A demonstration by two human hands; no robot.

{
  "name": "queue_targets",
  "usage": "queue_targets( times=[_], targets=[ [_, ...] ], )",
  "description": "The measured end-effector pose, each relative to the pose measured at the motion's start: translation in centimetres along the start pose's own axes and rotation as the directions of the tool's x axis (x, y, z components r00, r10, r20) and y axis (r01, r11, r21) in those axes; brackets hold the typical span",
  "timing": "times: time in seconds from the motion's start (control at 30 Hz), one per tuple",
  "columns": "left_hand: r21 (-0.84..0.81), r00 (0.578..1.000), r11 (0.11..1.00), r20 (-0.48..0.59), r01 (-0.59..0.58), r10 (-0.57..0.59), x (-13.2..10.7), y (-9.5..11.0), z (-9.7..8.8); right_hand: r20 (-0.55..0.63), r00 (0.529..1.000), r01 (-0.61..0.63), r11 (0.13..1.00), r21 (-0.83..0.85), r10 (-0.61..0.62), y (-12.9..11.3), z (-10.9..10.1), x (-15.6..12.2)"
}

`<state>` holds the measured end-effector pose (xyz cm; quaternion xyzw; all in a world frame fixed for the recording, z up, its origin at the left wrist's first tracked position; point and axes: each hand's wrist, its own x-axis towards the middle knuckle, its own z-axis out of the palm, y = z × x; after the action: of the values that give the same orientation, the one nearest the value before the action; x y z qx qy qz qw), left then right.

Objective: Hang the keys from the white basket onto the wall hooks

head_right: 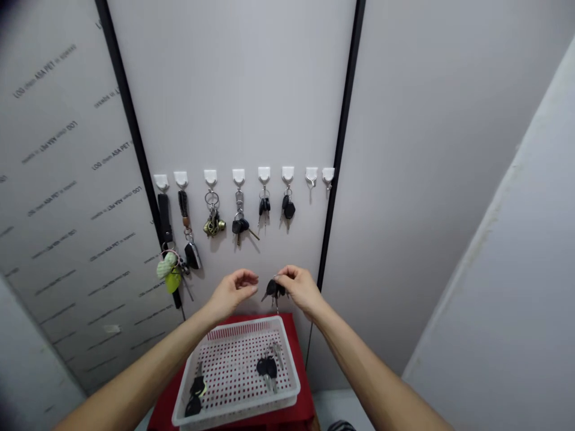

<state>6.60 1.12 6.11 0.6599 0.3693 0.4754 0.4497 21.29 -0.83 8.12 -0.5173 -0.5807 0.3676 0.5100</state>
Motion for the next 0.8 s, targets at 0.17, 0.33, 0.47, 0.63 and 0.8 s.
queue_targets(
  times=[0.17,0.33,0.47,0.63,0.8],
  targets=[
    [0.136,0.989,0.982,0.078,-0.132,0.122,2.5,2.8,1.7,-0.121,0.982,0.14,0.989,-0.046,-0.145,-3.7,-0.9,1.4],
    [0.318,0.957,0.907,0.001,-0.276,0.291,5.2,7.9,2.8,-0.255,0.932,0.284,0.957,0.066,-0.258,-7.9,-3.1,3.7],
    [0.435,0.941,0.843,0.028,-0.316,0.337,6.3,11.3,3.8,-0.33,0.893,0.373,0.912,0.168,-0.305,-10.0,-5.2,5.4],
    [0.502,0.937,0.8,0.07,-0.329,0.341,7.3,13.6,5.6,-0.46,0.816,0.434,0.897,0.085,-0.35,-11.3,-7.3,7.5],
    [0.521,0.95,0.8,0.078,-0.297,0.302,8.2,14.2,6.1,-0.536,0.772,0.374,0.926,-0.05,-0.341,-12.0,-7.9,9.4]
  ],
)
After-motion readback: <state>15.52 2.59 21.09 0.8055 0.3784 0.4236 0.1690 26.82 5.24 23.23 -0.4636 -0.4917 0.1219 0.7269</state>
